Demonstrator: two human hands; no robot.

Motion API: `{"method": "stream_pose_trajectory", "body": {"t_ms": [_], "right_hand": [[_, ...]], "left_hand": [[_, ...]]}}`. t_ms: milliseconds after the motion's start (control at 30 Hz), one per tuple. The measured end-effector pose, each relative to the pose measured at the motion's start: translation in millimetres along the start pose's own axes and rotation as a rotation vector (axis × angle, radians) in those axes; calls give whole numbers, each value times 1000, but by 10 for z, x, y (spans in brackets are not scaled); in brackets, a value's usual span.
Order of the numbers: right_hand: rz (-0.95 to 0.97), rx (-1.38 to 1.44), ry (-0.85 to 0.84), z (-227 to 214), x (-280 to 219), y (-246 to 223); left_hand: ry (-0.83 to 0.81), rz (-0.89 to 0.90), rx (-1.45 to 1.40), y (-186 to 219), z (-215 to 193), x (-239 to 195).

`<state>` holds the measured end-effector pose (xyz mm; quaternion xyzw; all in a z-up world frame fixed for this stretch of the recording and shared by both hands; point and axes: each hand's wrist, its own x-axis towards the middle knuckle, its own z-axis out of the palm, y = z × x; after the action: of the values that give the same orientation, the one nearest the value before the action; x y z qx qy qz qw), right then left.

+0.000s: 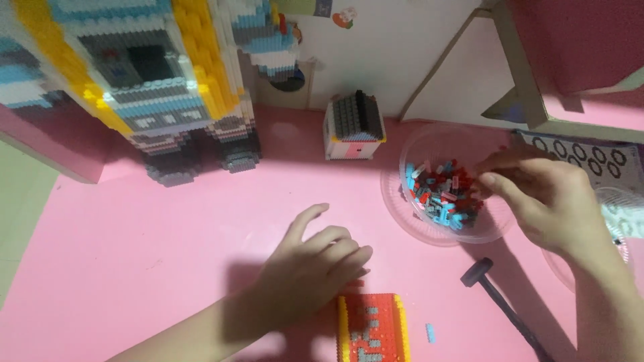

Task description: The person assembles small red and blue plastic bricks on a pink surface. They pick up individual pieces from a container and connect them to form a small strip, occasionally using a black hammer-like tool to tap the pieces together.

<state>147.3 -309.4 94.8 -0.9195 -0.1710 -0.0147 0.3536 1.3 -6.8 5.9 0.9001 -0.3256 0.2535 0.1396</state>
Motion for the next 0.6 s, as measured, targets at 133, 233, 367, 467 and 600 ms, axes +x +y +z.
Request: {"method": "stream_pose_trajectory", "body": {"t_ms": [133,233,367,467,600], "right_hand": [[92,-703,-170,34,182,81],[-338,-540,-177,76,279,-56],[-261,-706,-233,248,390,8],[-255,-776,-271,362,477,179],[-200,-756,-238,483,484,234]], "left_hand": [[-15,-85,-63,-116,-123,-62],[69,13,-304,-267,-284,-153],[-44,-84,-343,-331,-306,-357],[-57,-126,-302,-292,-260,-382],[12,-99,-269,-237,-201,-411]]}}
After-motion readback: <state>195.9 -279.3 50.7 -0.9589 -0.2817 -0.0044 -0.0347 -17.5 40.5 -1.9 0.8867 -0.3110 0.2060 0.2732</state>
